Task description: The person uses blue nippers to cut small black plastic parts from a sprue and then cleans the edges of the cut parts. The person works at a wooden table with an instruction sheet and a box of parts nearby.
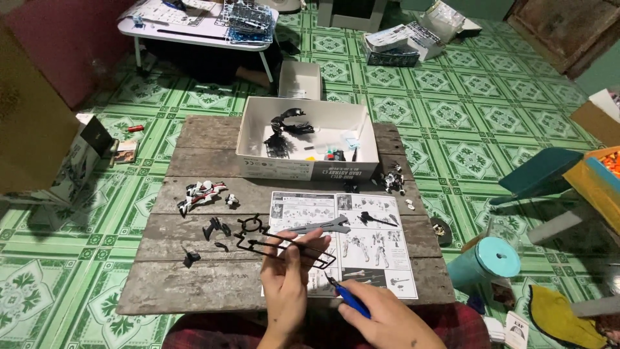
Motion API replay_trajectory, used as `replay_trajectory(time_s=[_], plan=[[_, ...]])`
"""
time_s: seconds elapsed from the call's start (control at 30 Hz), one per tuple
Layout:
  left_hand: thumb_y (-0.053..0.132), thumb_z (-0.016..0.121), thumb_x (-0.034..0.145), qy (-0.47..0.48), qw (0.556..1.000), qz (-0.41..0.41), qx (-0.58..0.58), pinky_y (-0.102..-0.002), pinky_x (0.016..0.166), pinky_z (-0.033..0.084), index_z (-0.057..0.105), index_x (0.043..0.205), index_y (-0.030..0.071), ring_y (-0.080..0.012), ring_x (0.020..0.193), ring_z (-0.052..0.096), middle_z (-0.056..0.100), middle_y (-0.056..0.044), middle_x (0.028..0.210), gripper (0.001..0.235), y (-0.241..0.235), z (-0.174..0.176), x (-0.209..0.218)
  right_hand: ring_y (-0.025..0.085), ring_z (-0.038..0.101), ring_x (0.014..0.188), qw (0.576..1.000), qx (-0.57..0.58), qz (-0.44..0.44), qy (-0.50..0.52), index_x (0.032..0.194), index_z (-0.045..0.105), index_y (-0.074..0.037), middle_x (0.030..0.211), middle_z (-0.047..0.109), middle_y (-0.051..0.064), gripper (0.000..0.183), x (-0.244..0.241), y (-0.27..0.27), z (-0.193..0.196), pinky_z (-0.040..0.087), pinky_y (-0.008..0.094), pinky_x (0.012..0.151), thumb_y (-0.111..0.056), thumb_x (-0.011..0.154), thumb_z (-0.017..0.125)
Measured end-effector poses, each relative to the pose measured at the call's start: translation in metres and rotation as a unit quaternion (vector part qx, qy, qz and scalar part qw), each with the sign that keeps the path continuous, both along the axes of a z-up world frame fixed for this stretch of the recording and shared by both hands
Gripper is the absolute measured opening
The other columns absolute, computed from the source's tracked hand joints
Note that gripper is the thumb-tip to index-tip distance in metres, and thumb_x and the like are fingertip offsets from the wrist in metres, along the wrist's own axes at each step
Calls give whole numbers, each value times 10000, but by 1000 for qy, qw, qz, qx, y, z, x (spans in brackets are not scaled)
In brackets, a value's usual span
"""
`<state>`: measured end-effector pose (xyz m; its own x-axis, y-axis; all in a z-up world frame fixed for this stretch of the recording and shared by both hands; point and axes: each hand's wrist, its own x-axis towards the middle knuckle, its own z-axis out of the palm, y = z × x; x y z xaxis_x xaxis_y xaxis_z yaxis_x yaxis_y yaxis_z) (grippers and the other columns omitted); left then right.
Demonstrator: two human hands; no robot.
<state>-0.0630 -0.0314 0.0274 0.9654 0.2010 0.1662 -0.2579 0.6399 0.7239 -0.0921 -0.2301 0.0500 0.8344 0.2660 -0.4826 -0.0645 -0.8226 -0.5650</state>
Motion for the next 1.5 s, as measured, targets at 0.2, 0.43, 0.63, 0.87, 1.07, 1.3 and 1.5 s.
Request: replay_trajectory(time_s=[0.2,0.43,0.63,0.87,1.07,1.3,1.5], plan=[[273,615,1155,-60,998,-1,-19,-596,1106,669,592,1299,75,-513,1168,843,810,-340,1323,246,-2,-6,-1,221,753,1227,999,-48,1,24,1475,659,-260,1382,799,-8,518,6,19,31,528,361,1018,-603,1096,579],[283,616,1140,-28,999,-11,14,-586,1064,705,611,1252,47,-480,1097,882,842,-325,1271,261,2,6,-4,172,708,1318,995,-78,-10,61,1538,627,-288,1458,764,-53,551,5,28,47,510,352,1094,-622,1110,532],[207,561,1171,-60,996,-57,18,-556,1092,687,611,1249,24,-490,1144,864,819,-317,1308,205,3,6,-6,212,733,1184,994,-95,-11,59,1382,682,-266,1310,789,9,455,5,30,42,523,362,1003,-609,1114,551],[208,576,1145,-55,984,-67,155,-525,1278,537,614,1459,17,-360,1419,732,786,-208,1439,370,20,19,-6,232,682,1133,992,-108,-23,63,1347,648,-302,1167,758,35,365,5,39,52,495,350,970,-571,1126,536],[21,630,1085,-89,961,25,259,-481,1163,667,708,1395,-15,-361,1306,832,850,-228,1350,321,41,14,-3,209,614,974,991,-105,-5,87,1223,596,-237,1051,689,16,345,8,39,56,442,346,871,-555,1194,468],[145,655,1093,2,967,43,252,-395,838,789,806,1102,7,-216,1029,813,867,-131,1103,205,45,22,0,172,553,783,990,-102,28,94,1142,590,-219,904,632,-19,395,10,38,50,411,341,775,-562,1232,417],[117,695,1065,36,975,36,214,-406,832,806,818,1164,-41,-246,990,832,853,-145,1047,224,44,21,3,210,596,1008,988,-115,29,101,1226,600,-224,1040,665,19,431,11,34,47,441,338,850,-595,1213,380]])
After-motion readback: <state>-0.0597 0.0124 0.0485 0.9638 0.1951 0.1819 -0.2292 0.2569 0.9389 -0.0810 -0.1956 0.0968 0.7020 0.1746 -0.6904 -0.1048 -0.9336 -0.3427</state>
